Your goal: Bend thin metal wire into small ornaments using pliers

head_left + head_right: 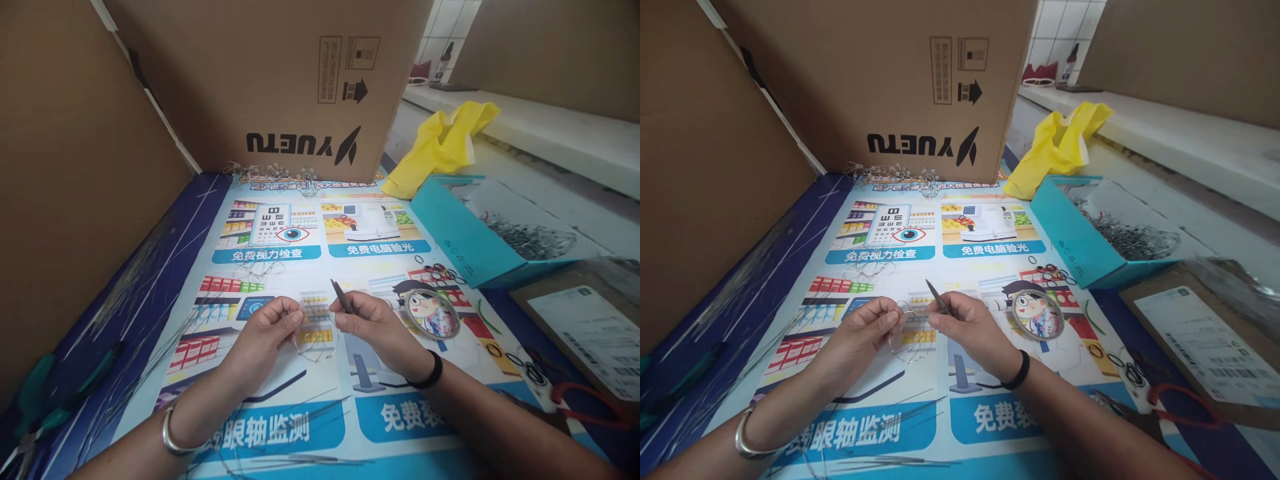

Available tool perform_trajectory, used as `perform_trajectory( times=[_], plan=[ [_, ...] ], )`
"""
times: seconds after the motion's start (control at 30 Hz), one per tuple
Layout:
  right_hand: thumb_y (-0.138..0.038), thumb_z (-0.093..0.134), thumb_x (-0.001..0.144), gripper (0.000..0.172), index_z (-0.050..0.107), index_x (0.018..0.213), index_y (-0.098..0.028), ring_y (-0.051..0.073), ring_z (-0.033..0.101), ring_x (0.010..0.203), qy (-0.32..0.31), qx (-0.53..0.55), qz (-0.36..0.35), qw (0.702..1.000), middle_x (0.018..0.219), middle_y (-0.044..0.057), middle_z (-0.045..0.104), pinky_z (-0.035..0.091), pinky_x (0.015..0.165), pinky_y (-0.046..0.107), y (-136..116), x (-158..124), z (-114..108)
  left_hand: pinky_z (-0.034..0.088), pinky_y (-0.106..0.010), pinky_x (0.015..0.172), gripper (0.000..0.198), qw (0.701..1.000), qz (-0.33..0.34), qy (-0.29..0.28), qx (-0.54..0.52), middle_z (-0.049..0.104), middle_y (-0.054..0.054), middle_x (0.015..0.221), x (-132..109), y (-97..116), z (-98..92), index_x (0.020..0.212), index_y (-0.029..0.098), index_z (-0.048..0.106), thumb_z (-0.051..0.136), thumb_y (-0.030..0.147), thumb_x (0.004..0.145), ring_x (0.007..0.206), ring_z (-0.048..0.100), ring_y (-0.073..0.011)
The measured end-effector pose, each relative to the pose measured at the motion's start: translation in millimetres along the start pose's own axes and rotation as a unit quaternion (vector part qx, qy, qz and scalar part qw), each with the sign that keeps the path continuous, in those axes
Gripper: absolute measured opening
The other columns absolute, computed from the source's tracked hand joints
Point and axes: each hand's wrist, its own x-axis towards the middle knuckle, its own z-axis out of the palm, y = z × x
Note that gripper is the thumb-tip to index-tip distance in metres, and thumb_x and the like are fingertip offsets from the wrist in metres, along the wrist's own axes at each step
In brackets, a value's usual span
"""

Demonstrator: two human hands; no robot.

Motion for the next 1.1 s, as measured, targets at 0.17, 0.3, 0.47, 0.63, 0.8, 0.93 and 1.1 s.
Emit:
perform_trajectory(
  times=[0.17, 0.3, 0.47, 0.63, 0.8, 0.93, 1.1],
  plan=[
    [-0.03, 0.063, 0.078, 0.016, 0.059, 0.086, -0.017, 0.011, 0.048, 0.071, -0.017, -0.025, 0.002, 1.0, 0.077, -0.001, 0.054, 0.038, 0.065, 0.025, -2, 0, 1, 0.034, -0.022, 0.059, 0.019, 1.0, -0.001, -0.004, 0.0, 0.05, 0.001, 0.069, 0, -1, 0.1, 0.073, 0.016, 0.053, 0.062, 0.031, 0.08, 0.06, 0.041, -0.0087],
    [-0.031, 0.062, 0.079, 0.016, 0.059, 0.087, -0.017, 0.012, 0.048, 0.072, -0.021, -0.05, -0.012, 0.998, 0.079, 0.0, 0.055, 0.038, 0.066, 0.025, 0, 1, 2, 0.034, -0.022, 0.059, 0.02, 1.0, -0.004, -0.01, -0.004, 0.05, 0.002, 0.068, 1, -1, 1.4, 0.073, 0.016, 0.053, 0.063, 0.032, 0.079, 0.06, 0.04, -0.0084],
    [-0.035, 0.062, 0.079, 0.02, 0.06, 0.087, -0.017, 0.012, 0.049, 0.074, -0.009, -0.056, -0.022, 0.998, 0.079, 0.0, 0.056, 0.038, 0.067, 0.025, 2, 3, 3, 0.032, -0.021, 0.058, 0.021, 1.0, -0.015, -0.019, 0.002, 0.049, 0.002, 0.064, 0, -4, 1.8, 0.073, 0.015, 0.055, 0.065, 0.033, 0.077, 0.059, 0.039, -0.0084],
    [-0.035, 0.062, 0.08, 0.019, 0.059, 0.087, -0.017, 0.01, 0.047, 0.069, 0.012, 0.007, -0.001, 1.0, 0.076, -0.002, 0.053, 0.037, 0.065, 0.023, -1, 2, 2, 0.033, -0.022, 0.059, 0.021, 1.0, -0.01, -0.012, 0.0, 0.05, 0.002, 0.066, -1, -5, 1.9, 0.073, 0.015, 0.054, 0.064, 0.033, 0.078, 0.06, 0.04, -0.0087],
    [-0.03, 0.063, 0.076, 0.016, 0.058, 0.081, -0.016, 0.009, 0.044, 0.066, 0.013, -0.001, 0.017, 1.0, 0.072, -0.002, 0.051, 0.035, 0.062, 0.023, -6, 1, 2, 0.034, -0.023, 0.059, 0.018, 1.0, 0.0, 0.003, -0.019, 0.049, 0.002, 0.068, 0, -3, 1.5, 0.074, 0.017, 0.053, 0.061, 0.031, 0.081, 0.06, 0.04, -0.0087],
    [-0.027, 0.06, 0.076, 0.011, 0.055, 0.075, -0.017, 0.009, 0.041, 0.062, 0.016, -0.06, 0.02, 0.998, 0.067, -0.003, 0.048, 0.033, 0.058, 0.023, -8, 1, 6, 0.032, -0.022, 0.058, 0.018, 1.0, -0.001, 0.002, -0.02, 0.049, 0.002, 0.067, 0, -5, 0.5, 0.075, 0.017, 0.053, 0.06, 0.031, 0.082, 0.059, 0.039, -0.0085],
    [-0.021, 0.056, 0.075, 0.006, 0.054, 0.072, -0.016, 0.008, 0.038, 0.057, 0.007, -0.12, 0.009, 0.993, 0.063, -0.004, 0.046, 0.031, 0.053, 0.022, -9, 1, 11, 0.03, -0.023, 0.058, 0.017, 1.0, -0.012, -0.026, -0.008, 0.049, 0.002, 0.063, 0, -12, 2.1, 0.074, 0.016, 0.055, 0.062, 0.03, 0.081, 0.059, 0.039, -0.0084]
  ],
)
